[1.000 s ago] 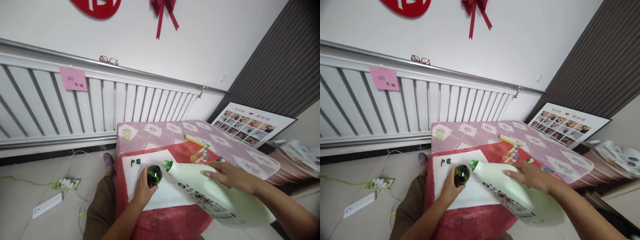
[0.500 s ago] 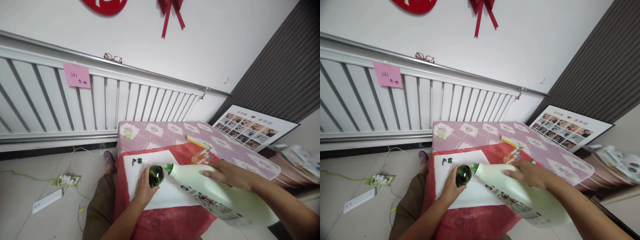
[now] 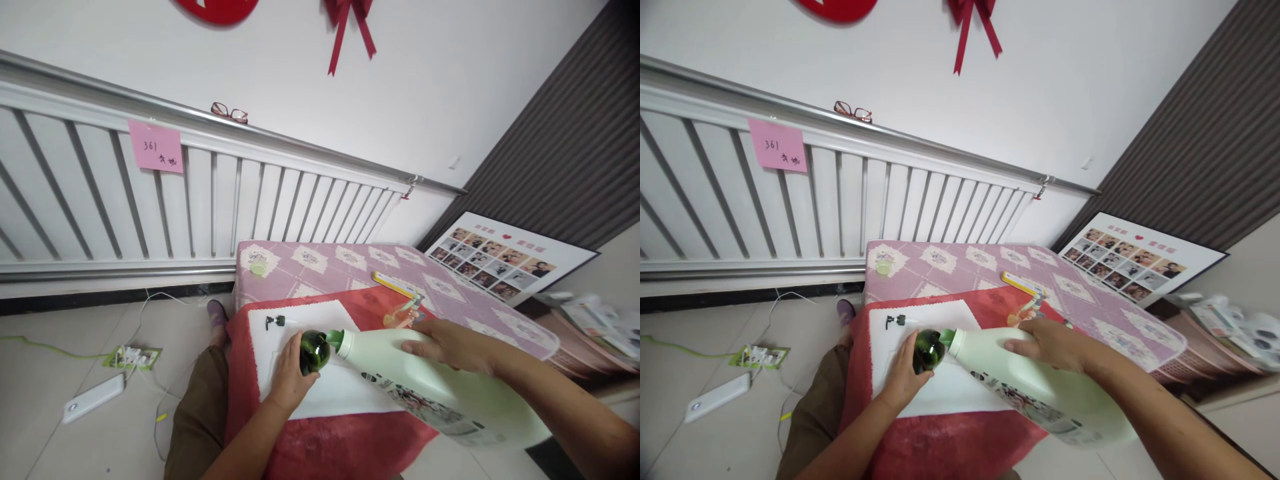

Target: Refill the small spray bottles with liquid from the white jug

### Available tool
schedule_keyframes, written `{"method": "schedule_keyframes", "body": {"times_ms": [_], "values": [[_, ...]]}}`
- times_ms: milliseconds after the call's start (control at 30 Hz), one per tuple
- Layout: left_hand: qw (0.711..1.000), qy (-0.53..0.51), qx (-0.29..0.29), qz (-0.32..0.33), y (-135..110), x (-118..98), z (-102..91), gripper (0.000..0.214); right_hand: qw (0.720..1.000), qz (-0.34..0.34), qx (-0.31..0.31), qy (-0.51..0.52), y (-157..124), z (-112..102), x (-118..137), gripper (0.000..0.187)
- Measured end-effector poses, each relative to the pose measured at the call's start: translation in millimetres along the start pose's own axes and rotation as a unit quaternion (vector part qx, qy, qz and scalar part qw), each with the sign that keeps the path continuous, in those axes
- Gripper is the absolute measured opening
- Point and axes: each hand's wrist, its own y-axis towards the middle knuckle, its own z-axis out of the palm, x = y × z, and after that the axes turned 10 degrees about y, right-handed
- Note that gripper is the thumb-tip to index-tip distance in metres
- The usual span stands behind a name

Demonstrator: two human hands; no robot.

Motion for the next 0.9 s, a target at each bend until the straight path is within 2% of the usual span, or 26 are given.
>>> {"method": "schedule_keyframes", "body": {"times_ms": [200, 500, 633, 800, 900], "values": [[1.0, 0.002, 0.01, -0.009, 0, -2, -1.9, 0.094, 1.0, 0.009, 0.025, 0.011, -2, -4, 10, 0.043], [1.0, 0.009, 0.02, -0.002, 1, -2, -3.1, 0.095, 0.997, 0.032, 0.064, -0.037, -5, -12, 28, 0.047], [1.0, 0.007, 0.02, -0.003, 1, -1, -2.8, 0.096, 0.997, 0.022, 0.057, -0.045, -4, -11, 27, 0.047], [1.0, 0.01, 0.019, -0.004, 0, -1, -2.9, 0.095, 0.996, 0.04, 0.046, -0.062, -4, -8, 26, 0.049], [1.0, 0.007, 0.02, -0.008, -1, -2, -3.5, 0.095, 0.996, 0.025, 0.044, -0.074, -5, -8, 27, 0.048]]}}
